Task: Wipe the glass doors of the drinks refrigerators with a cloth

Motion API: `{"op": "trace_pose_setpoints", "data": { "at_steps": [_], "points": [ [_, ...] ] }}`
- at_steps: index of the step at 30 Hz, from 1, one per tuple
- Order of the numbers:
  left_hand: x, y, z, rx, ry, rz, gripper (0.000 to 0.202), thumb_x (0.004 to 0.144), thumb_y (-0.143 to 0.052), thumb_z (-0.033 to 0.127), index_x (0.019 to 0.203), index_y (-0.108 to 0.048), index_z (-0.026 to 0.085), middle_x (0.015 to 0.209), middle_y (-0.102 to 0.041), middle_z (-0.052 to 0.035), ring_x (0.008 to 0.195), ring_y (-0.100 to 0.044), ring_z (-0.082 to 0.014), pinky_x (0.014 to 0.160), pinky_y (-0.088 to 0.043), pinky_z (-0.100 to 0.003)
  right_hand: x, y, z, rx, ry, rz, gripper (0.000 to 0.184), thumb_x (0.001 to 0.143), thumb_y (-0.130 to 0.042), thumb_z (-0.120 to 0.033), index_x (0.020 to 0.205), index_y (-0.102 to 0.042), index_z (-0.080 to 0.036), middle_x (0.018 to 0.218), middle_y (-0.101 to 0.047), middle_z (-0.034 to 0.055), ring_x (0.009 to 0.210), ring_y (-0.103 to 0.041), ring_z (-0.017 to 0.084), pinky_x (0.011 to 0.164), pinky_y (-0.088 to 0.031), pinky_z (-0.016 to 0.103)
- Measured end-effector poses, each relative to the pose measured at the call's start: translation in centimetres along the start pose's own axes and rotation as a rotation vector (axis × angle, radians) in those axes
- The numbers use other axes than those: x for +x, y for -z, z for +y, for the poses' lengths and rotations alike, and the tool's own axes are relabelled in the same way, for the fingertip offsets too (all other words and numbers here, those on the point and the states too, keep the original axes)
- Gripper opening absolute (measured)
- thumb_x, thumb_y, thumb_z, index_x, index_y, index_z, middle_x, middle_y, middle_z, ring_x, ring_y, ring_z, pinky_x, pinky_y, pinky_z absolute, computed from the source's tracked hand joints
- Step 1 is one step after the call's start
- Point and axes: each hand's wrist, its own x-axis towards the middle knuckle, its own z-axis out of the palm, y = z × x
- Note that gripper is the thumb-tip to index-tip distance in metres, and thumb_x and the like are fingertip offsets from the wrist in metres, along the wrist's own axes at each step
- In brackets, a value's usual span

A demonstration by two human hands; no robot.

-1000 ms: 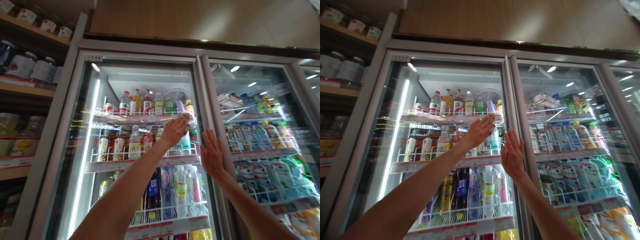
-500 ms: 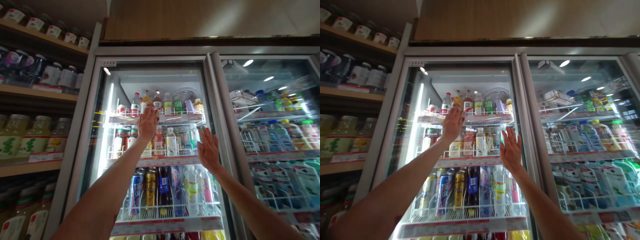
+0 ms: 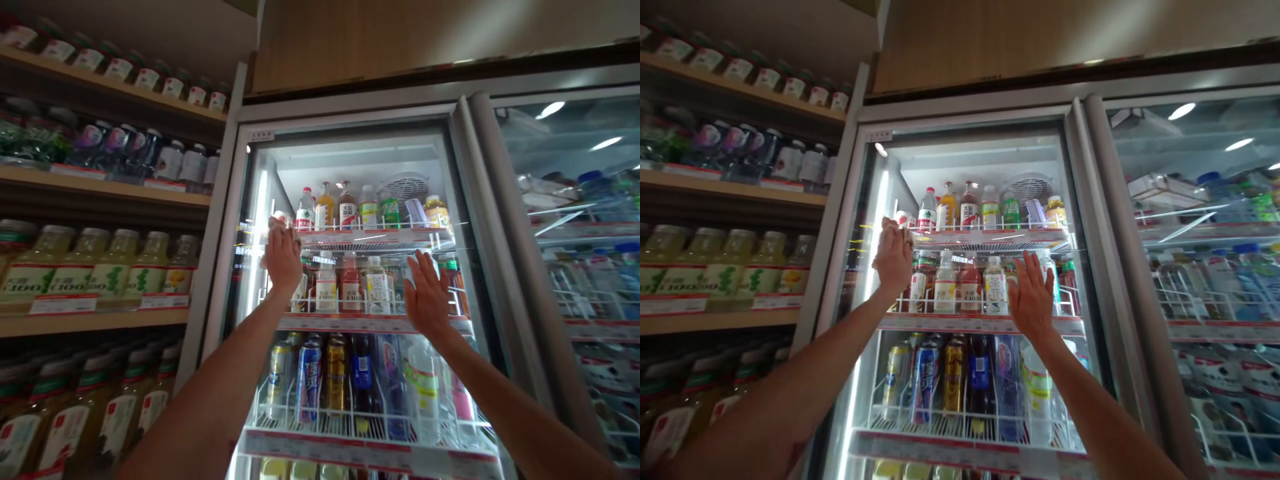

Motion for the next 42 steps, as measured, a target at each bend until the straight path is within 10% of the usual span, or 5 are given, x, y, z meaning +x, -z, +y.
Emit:
{"op": "trace_pose_setpoints", "data": {
  "at_steps": [5,12,32,37,42],
  "points": [
    [-3.6,-0.9,4.0,0.014,-0.173,-0.108,0.043,0.091,-0.036,0.025,0.134,-0.043,0.019,0.145,-0.038,-0.0073,0.138,-0.027,-0.0218,0.111,-0.032,-0.043,0.8,-1.2,-3.4,0.046,0.062,-0.026,0.051,0.093,-0.031,-0.028,0.143,-0.024,-0.025,0.145,-0.036,0.0068,0.137,-0.028,0.019,0.112,-0.018,0.044],
    [-5.7,1.8,-3.4,0.089,0.067,0.126,0.043,0.092,-0.033,0.027,0.133,-0.043,0.016,0.139,-0.044,-0.0135,0.135,-0.032,-0.0245,0.106,-0.037,-0.046,1.2,-0.6,-4.0,0.019,0.031,-0.010,0.050,0.093,-0.031,-0.029,0.142,-0.026,-0.024,0.145,-0.035,0.0070,0.137,-0.029,0.020,0.111,-0.020,0.047],
    [-13.7,4.3,-1.9,-0.017,-0.249,-0.095,0.045,0.091,-0.038,0.022,0.136,-0.039,0.020,0.140,-0.044,-0.0101,0.137,-0.027,-0.0233,0.105,-0.036,-0.043,-1.6,-1.3,-11.4,0.003,0.138,-0.160,0.055,0.093,-0.031,-0.028,0.145,-0.014,-0.025,0.145,-0.035,0.0062,0.137,-0.027,0.018,0.113,-0.019,0.044],
    [-13.5,4.9,-5.7,0.041,0.136,0.045,0.046,0.093,-0.033,0.026,0.138,-0.036,0.016,0.143,-0.037,-0.0163,0.138,-0.025,-0.0281,0.106,-0.033,-0.050,-2.7,-0.5,-9.7,-0.030,0.127,-0.163,0.052,0.093,-0.032,-0.028,0.143,-0.022,-0.024,0.145,-0.036,0.0070,0.137,-0.027,0.019,0.112,-0.020,0.044],
    [-15.1,4.2,-1.2,-0.013,-0.138,-0.051,0.045,0.093,-0.035,0.024,0.137,-0.037,0.018,0.142,-0.040,-0.0105,0.139,-0.024,-0.0227,0.108,-0.034,-0.043,-3.6,-0.5,-10.4,-0.039,0.141,-0.211,0.050,0.092,-0.033,-0.027,0.142,-0.026,-0.022,0.144,-0.037,0.0072,0.137,-0.027,0.019,0.113,-0.017,0.044]
  ]
}}
